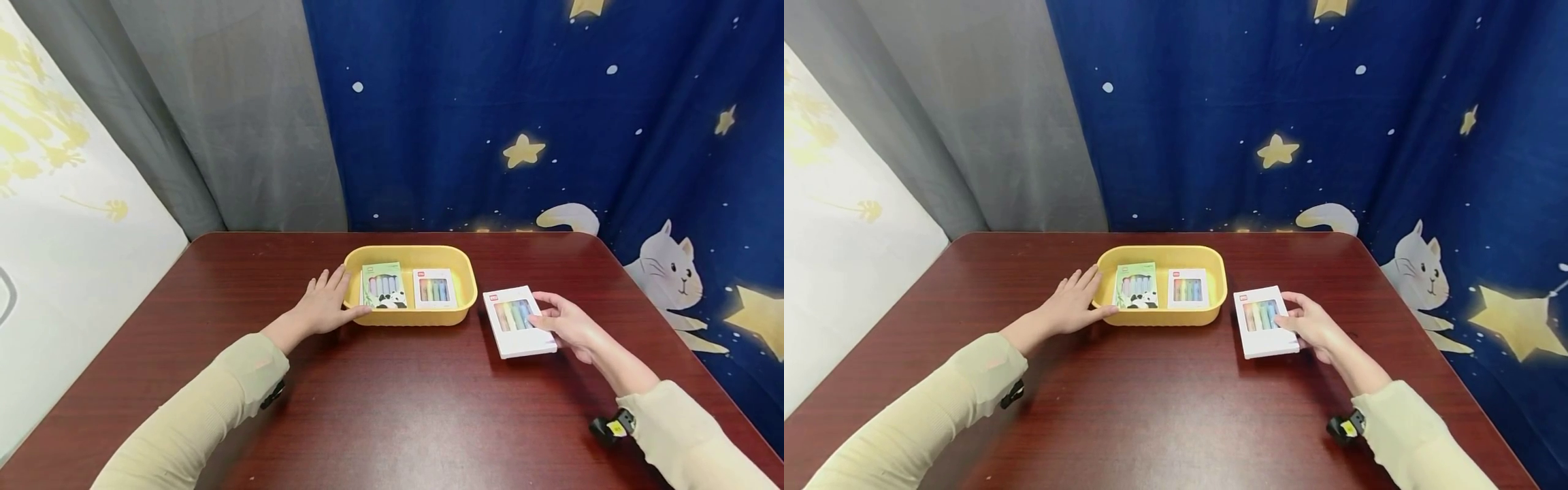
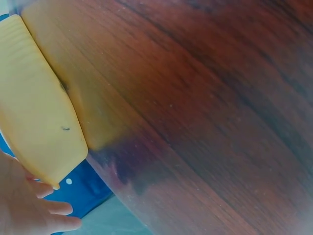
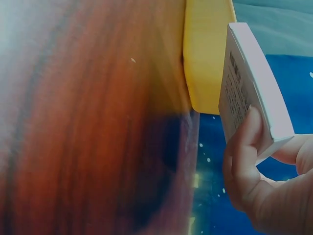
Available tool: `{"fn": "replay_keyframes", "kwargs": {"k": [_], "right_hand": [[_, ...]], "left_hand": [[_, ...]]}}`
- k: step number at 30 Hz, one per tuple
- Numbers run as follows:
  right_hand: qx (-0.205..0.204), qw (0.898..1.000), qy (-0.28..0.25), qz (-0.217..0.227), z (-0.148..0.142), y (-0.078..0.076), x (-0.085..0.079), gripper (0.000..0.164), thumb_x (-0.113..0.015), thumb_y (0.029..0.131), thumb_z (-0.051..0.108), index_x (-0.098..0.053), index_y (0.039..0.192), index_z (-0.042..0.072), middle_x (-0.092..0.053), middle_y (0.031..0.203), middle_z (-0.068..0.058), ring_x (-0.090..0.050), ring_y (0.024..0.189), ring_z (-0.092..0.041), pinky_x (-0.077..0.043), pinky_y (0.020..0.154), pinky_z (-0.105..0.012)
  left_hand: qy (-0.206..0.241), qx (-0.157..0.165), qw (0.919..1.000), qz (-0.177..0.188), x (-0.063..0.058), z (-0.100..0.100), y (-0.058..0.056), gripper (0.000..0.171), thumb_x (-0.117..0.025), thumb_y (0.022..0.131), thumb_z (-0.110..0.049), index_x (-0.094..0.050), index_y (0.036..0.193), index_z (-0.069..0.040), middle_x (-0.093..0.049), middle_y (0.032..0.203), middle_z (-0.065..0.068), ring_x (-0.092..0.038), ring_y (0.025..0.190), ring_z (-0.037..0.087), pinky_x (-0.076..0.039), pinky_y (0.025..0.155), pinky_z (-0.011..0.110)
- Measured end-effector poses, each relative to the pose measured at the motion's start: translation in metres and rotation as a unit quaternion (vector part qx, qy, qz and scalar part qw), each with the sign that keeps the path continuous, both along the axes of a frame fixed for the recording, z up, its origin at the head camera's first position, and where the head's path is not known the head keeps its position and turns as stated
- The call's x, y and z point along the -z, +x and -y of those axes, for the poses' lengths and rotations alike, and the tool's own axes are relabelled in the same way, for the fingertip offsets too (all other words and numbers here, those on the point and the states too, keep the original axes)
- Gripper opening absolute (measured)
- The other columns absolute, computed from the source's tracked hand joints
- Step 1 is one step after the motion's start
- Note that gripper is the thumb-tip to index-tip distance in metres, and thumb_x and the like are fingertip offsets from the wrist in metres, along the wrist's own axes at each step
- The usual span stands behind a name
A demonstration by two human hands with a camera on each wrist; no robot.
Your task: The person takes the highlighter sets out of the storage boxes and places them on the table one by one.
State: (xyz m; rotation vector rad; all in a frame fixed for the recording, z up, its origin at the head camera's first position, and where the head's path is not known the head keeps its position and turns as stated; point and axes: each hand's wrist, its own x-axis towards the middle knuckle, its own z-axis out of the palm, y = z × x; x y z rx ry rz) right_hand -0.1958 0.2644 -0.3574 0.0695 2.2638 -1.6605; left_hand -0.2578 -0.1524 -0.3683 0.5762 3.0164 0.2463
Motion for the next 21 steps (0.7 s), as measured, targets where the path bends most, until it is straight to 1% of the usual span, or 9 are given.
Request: {"fn": "replay_keyframes", "kwargs": {"k": [5, 12, 21], "right_hand": [[-0.014, 1.0, -0.016, 0.012, 0.007, 0.006, 0.008, 0.066, -0.053, 0.092, 0.01, -0.012, 0.142, -0.003, -0.047, 0.1, -0.011, -0.061, 0.076, -0.011, -0.054, 0.065, -0.032], [-0.035, 0.999, -0.031, 0.018, 0.019, 0.017, 0.018, 0.065, -0.052, 0.092, 0.007, -0.012, 0.141, -0.005, -0.048, 0.097, -0.011, -0.061, 0.076, -0.013, -0.054, 0.064, -0.035], [-0.045, 0.998, -0.041, 0.031, 0.027, 0.024, 0.03, 0.065, -0.053, 0.091, 0.007, -0.013, 0.14, -0.005, -0.05, 0.095, -0.01, -0.061, 0.076, -0.014, -0.053, 0.064, -0.036]], "left_hand": [[-0.001, 0.0, 1.0, -0.003, 0.0, 0.0, 0.0, 0.096, -0.042, 0.082, -0.069, -0.021, 0.144, 0.001, -0.013, 0.151, 0.02, -0.015, 0.134, 0.046, -0.015, 0.105, 0.06], [-0.003, 0.0, 1.0, -0.002, -0.002, 0.0, 0.001, 0.096, -0.042, 0.082, -0.069, -0.019, 0.145, 0.001, -0.013, 0.151, 0.019, -0.015, 0.134, 0.045, -0.015, 0.105, 0.059], [-0.006, 0.004, 0.9999, -0.01, -0.001, -0.001, 0.0, 0.096, -0.043, 0.082, -0.069, -0.021, 0.144, 0.001, -0.014, 0.151, 0.02, -0.016, 0.134, 0.046, -0.016, 0.104, 0.06]]}}
